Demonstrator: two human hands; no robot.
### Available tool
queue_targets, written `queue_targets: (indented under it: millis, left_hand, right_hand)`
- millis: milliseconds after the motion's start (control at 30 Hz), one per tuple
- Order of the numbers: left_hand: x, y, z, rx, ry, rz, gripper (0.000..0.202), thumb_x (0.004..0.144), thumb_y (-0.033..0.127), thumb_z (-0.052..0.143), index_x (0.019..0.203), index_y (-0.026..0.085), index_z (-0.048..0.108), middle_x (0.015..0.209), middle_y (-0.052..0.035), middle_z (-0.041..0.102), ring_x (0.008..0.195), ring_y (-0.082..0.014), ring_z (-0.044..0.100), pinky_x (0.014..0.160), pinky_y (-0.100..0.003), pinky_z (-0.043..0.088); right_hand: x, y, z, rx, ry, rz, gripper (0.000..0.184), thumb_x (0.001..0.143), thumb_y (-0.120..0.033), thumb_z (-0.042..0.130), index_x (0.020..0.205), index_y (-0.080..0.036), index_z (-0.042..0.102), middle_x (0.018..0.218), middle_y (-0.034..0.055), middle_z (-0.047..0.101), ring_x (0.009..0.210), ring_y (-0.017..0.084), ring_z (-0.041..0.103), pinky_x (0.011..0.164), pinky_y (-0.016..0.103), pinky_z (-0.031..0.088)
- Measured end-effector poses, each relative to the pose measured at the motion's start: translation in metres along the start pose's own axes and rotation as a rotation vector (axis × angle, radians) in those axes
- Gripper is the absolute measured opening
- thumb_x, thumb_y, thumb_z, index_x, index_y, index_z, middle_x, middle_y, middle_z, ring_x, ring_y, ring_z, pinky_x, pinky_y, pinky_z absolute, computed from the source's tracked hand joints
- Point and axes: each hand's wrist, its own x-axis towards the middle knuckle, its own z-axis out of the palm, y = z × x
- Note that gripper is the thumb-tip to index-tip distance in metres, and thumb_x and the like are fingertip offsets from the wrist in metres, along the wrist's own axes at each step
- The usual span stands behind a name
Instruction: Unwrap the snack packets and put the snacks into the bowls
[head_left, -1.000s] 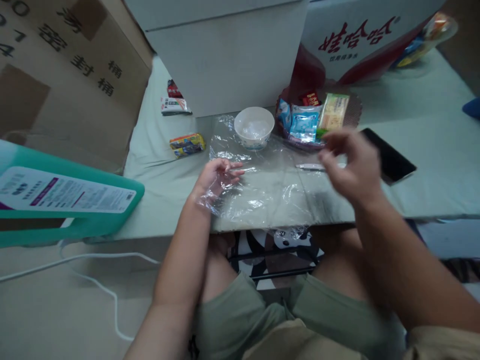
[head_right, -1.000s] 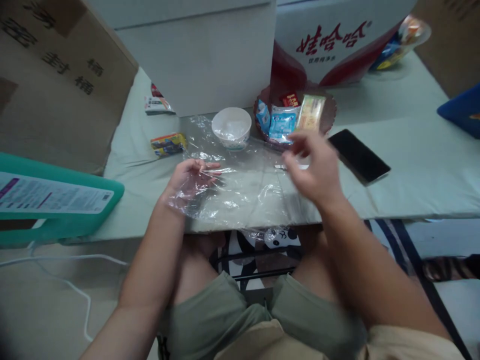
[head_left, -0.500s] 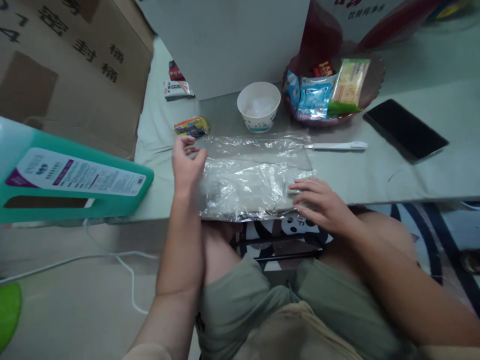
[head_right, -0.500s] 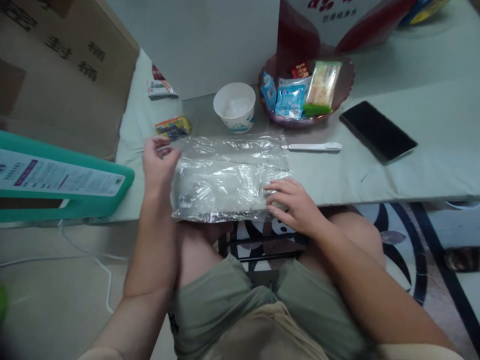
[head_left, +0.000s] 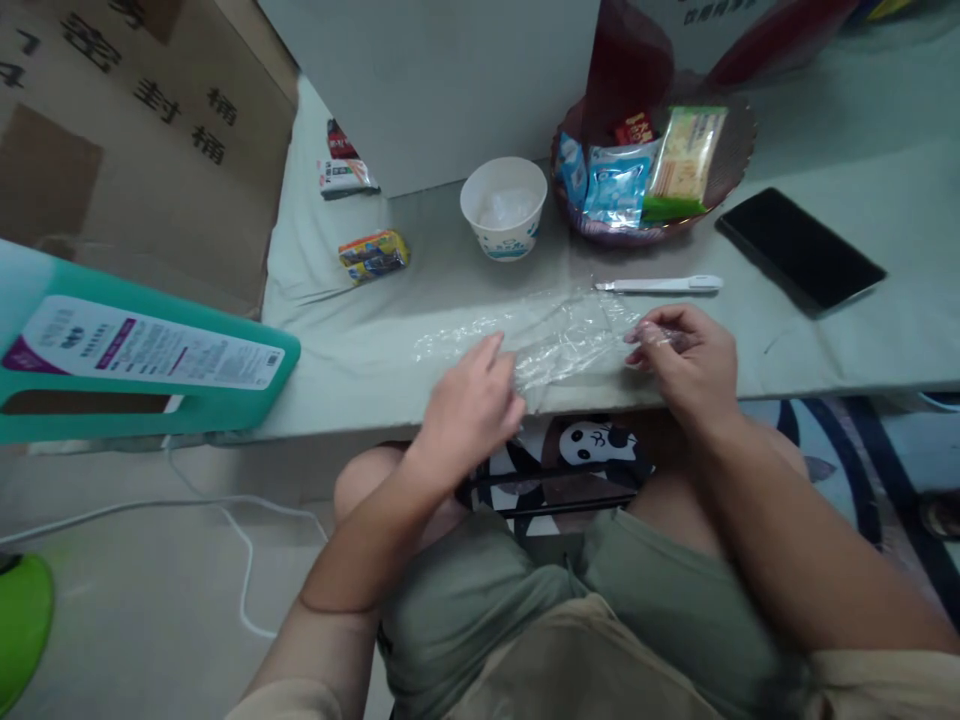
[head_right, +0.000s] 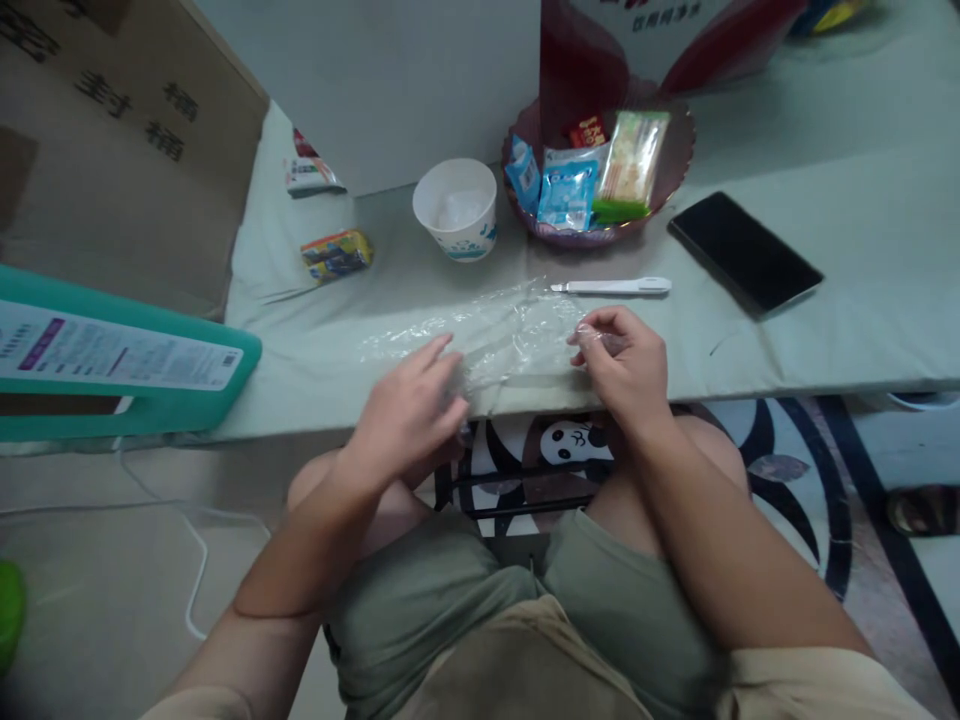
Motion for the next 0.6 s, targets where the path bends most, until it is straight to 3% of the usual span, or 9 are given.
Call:
queue_targets:
  millis: [67, 133, 300, 433, 533, 600]
  left_hand:
    - [0.002, -0.017, -0.012, -0.128, 0.07, -0.08, 0.029, 0.09, 0.019, 0.05, 0.1, 0.014, 0.076, 0.138, -0.0151, 0.071, 0.128, -0.0323, 0.068, 0.108, -0.045, 0.054]
    - [0.005, -0.035, -0.022, -0.301, 0.113, -0.136, 0.025, 0.087, 0.024, 0.051, 0.087, 0.018, 0.076, 0.113, -0.0097, 0.081, 0.108, -0.0274, 0.074, 0.098, -0.041, 0.056]
    - [0.018, -0.073, -0.023, -0.602, 0.096, -0.311, 0.026, 0.08, 0.037, 0.055, 0.075, 0.017, 0.071, 0.074, -0.0041, 0.072, 0.071, -0.0173, 0.063, 0.066, -0.029, 0.046]
    - [0.025, -0.096, -0.016, -0.533, 0.037, -0.384, 0.022, 0.076, 0.037, 0.054, 0.068, 0.018, 0.064, 0.064, -0.0004, 0.059, 0.063, -0.0148, 0.051, 0.061, -0.028, 0.037]
    - [0.027, -0.107, -0.012, -0.461, 0.079, -0.374, 0.019, 0.073, 0.034, 0.054, 0.063, 0.019, 0.059, 0.067, -0.0017, 0.059, 0.068, -0.0165, 0.052, 0.064, -0.029, 0.037]
    - [0.027, -0.111, -0.011, -0.468, 0.042, -0.367, 0.016, 0.071, 0.032, 0.054, 0.066, 0.019, 0.062, 0.069, -0.002, 0.06, 0.068, -0.0168, 0.053, 0.064, -0.029, 0.038]
  right_hand:
    - [0.004, 0.002, -0.005, -0.044, 0.011, 0.007, 0.011, 0.083, -0.032, 0.07, 0.08, -0.023, 0.064, 0.071, -0.0005, 0.069, 0.053, 0.013, 0.062, 0.051, 0.027, 0.052]
    - [0.007, 0.004, -0.009, -0.072, 0.016, 0.015, 0.012, 0.081, -0.033, 0.072, 0.081, -0.023, 0.067, 0.071, -0.0004, 0.068, 0.053, 0.013, 0.062, 0.051, 0.027, 0.052]
    - [0.011, 0.007, -0.011, -0.11, -0.084, 0.022, 0.019, 0.077, -0.037, 0.075, 0.088, -0.022, 0.071, 0.074, 0.0008, 0.069, 0.052, 0.014, 0.061, 0.051, 0.03, 0.053]
    - [0.009, 0.005, -0.012, -0.064, -0.176, 0.046, 0.024, 0.074, -0.038, 0.075, 0.092, -0.022, 0.074, 0.074, 0.0021, 0.069, 0.057, 0.016, 0.063, 0.053, 0.031, 0.056]
    - [0.005, 0.003, -0.011, -0.02, -0.238, 0.043, 0.029, 0.071, -0.038, 0.078, 0.096, -0.023, 0.075, 0.071, 0.0003, 0.07, 0.059, 0.016, 0.065, 0.056, 0.03, 0.056]
    - [0.003, 0.003, -0.01, -0.021, -0.267, 0.019, 0.029, 0.071, -0.04, 0.08, 0.095, -0.024, 0.075, 0.073, -0.0002, 0.072, 0.06, 0.016, 0.066, 0.056, 0.029, 0.055]
